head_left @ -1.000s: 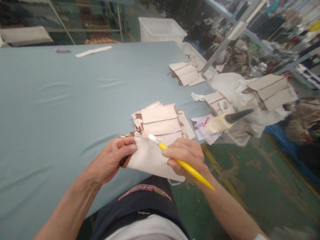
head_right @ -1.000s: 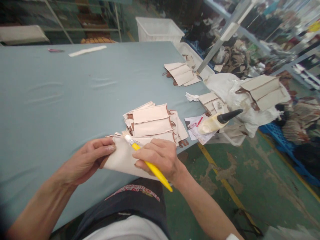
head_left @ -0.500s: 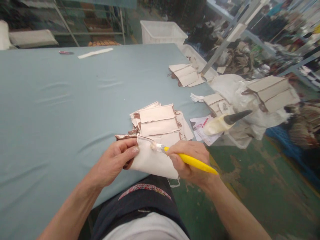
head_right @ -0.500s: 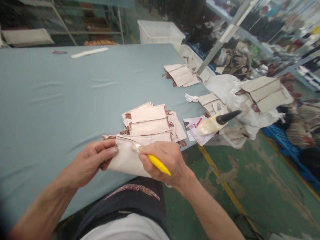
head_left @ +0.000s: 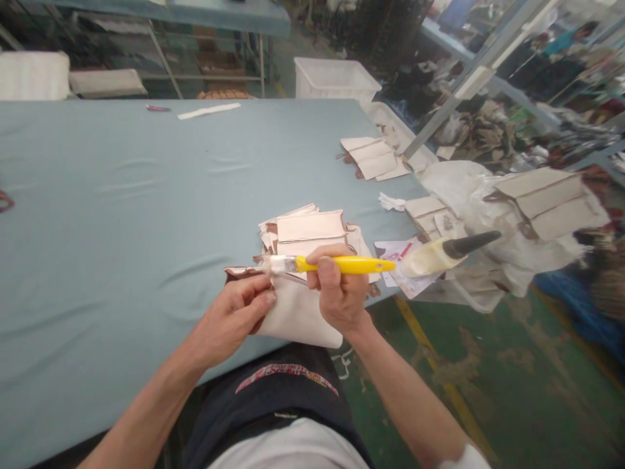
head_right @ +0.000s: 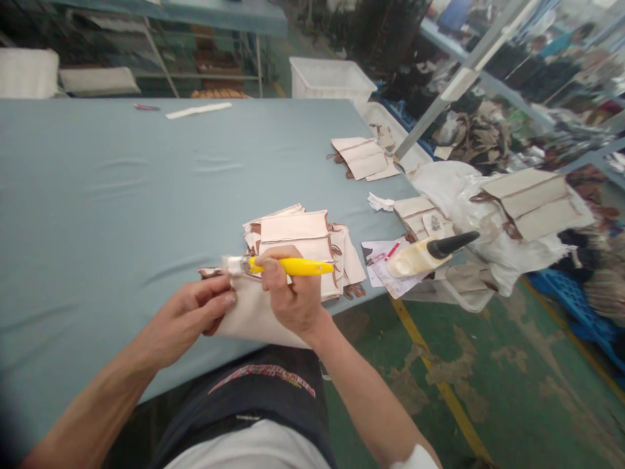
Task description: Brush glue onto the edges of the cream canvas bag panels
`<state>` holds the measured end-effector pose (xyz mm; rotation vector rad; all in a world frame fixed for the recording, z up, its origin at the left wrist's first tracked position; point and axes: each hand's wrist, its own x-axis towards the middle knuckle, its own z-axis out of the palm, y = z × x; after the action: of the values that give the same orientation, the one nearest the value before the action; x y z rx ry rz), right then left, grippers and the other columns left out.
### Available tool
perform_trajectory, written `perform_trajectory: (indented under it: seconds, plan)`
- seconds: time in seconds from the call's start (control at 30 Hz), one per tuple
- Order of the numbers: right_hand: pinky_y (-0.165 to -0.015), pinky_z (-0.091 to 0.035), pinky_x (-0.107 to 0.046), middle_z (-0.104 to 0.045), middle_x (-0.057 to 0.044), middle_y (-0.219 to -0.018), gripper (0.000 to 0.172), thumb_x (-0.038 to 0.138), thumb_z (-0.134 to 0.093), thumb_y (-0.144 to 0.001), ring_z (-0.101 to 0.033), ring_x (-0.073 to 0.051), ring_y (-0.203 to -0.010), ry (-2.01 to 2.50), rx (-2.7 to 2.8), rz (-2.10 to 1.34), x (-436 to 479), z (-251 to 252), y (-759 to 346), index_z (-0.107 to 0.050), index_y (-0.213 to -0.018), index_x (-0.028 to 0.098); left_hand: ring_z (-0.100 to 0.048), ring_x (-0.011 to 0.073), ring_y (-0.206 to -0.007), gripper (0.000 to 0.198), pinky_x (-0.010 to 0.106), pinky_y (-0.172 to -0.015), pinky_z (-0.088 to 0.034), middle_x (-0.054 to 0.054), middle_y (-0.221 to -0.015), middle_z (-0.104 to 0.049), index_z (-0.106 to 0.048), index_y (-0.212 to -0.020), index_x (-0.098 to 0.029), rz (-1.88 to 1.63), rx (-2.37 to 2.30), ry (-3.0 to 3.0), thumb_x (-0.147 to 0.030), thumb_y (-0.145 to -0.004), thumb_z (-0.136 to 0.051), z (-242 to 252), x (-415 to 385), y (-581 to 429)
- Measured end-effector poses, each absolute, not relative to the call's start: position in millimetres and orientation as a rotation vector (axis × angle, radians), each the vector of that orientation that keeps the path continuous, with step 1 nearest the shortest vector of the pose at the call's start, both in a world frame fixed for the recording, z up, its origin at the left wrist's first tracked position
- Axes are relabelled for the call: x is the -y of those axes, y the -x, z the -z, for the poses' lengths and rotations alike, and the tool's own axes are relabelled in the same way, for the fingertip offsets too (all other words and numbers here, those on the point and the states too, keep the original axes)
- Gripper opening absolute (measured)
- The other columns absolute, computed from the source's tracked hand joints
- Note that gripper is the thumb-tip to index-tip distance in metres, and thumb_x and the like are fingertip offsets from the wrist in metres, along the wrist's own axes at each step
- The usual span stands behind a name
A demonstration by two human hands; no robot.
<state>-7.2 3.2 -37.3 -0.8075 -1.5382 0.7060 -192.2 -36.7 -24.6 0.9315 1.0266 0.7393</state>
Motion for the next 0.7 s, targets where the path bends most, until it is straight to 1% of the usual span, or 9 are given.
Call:
perform_trajectory:
  seconds: [0.07,0.13,0.23,0.37,0.43,0.5,0.57,0.63,0.7]
  plan:
    - [-0.050,-0.048,-0.021,-0.058,0.008,-0.061,0.029,0.045,-0.052,-0.116,-0.056,-0.010,-0.049,0.825,1.334,-0.820,-5.2,45.0,13.5,-0.066,-0.103,0.023,-0.045,0.0110,-0.058,0.034,0.020,-0.056,-0.041,-0.005,-0.064,-0.053,-0.080,-0.095,-0.014,-0.757,-1.055,-0.930,-0.046,-0.085,-0.081,27.4,39.1,195.4]
    - [-0.050,-0.047,-0.021,-0.059,0.007,-0.062,0.032,0.051,-0.055,-0.113,-0.056,-0.011,-0.050,0.858,1.191,-0.855,-7.5,50.3,14.6,-0.066,-0.102,0.023,-0.059,0.0163,-0.071,0.027,0.024,-0.071,-0.052,-0.002,-0.070,-0.065,-0.082,-0.096,-0.016,-0.813,-1.134,-0.981,-0.041,-0.088,-0.077,31.4,42.5,203.5]
    - [-0.050,-0.046,-0.021,-0.062,0.006,-0.063,0.037,0.058,-0.062,-0.109,-0.056,-0.010,-0.051,0.944,1.083,-0.867,-8.9,57.0,6.4,-0.069,-0.098,0.022,-0.069,0.0219,-0.087,0.024,0.028,-0.087,-0.056,0.003,-0.085,-0.079,-0.085,-0.097,-0.018,-0.880,-1.282,-1.094,-0.036,-0.091,-0.071,39.7,52.4,225.9]
    - [-0.049,-0.045,-0.022,-0.062,0.006,-0.060,0.040,0.060,-0.066,-0.107,-0.054,-0.010,-0.049,1.056,1.057,-0.936,-7.4,70.0,-5.7,-0.070,-0.096,0.021,-0.073,0.0252,-0.088,0.029,0.031,-0.085,-0.060,0.005,-0.089,-0.084,-0.087,-0.096,-0.018,-0.842,-1.460,-1.163,-0.043,-0.096,-0.072,49.6,75.4,264.9]
    - [-0.050,-0.045,-0.022,-0.061,0.006,-0.059,0.042,0.061,-0.067,-0.106,-0.054,-0.011,-0.049,1.081,1.061,-0.980,-6.0,75.9,-5.8,-0.070,-0.095,0.020,-0.077,0.0280,-0.095,0.035,0.034,-0.092,-0.062,0.007,-0.098,-0.087,-0.088,-0.101,-0.020,-0.850,-1.523,-1.192,-0.051,-0.098,-0.073,48.9,85.1,282.3]
    - [-0.051,-0.046,-0.022,-0.061,0.006,-0.058,0.044,0.063,-0.068,-0.104,-0.054,-0.011,-0.050,1.100,1.047,-1.014,-4.7,78.4,-1.9,-0.070,-0.094,0.020,-0.077,0.0333,-0.117,0.040,0.041,-0.110,-0.058,0.010,-0.120,-0.087,-0.089,-0.114,-0.023,-0.892,-1.515,-1.222,-0.057,-0.100,-0.073,42.1,90.1,297.5]
    - [-0.052,-0.046,-0.023,-0.060,0.006,-0.058,0.046,0.065,-0.069,-0.102,-0.054,-0.012,-0.050,1.125,1.003,-1.031,-4.1,76.7,4.9,-0.070,-0.094,0.019,-0.067,0.0373,-0.143,0.041,0.051,-0.128,-0.045,0.010,-0.144,-0.079,-0.087,-0.124,-0.028,-0.946,-1.467,-1.279,-0.058,-0.102,-0.071,30.8,91.1,313.3]
    - [-0.051,-0.046,-0.023,-0.059,0.006,-0.057,0.048,0.067,-0.071,-0.099,-0.054,-0.012,-0.050,1.148,0.938,-1.026,-3.8,71.5,14.1,-0.069,-0.095,0.019,-0.053,0.0396,-0.157,0.037,0.058,-0.135,-0.032,0.008,-0.155,-0.072,-0.089,-0.115,-0.029,-0.928,-1.439,-1.366,-0.058,-0.103,-0.069,20.8,91.3,334.5]
    - [-0.051,-0.045,-0.023,-0.059,0.006,-0.057,0.050,0.069,-0.073,-0.097,-0.053,-0.012,-0.050,1.164,0.881,-1.006,-3.1,65.0,26.2,-0.069,-0.095,0.019,-0.044,0.0418,-0.163,0.040,0.061,-0.137,-0.025,0.007,-0.159,-0.069,-0.091,-0.099,-0.029,-0.829,-1.481,-1.422,-0.061,-0.102,-0.068,19.9,93.6,364.0]
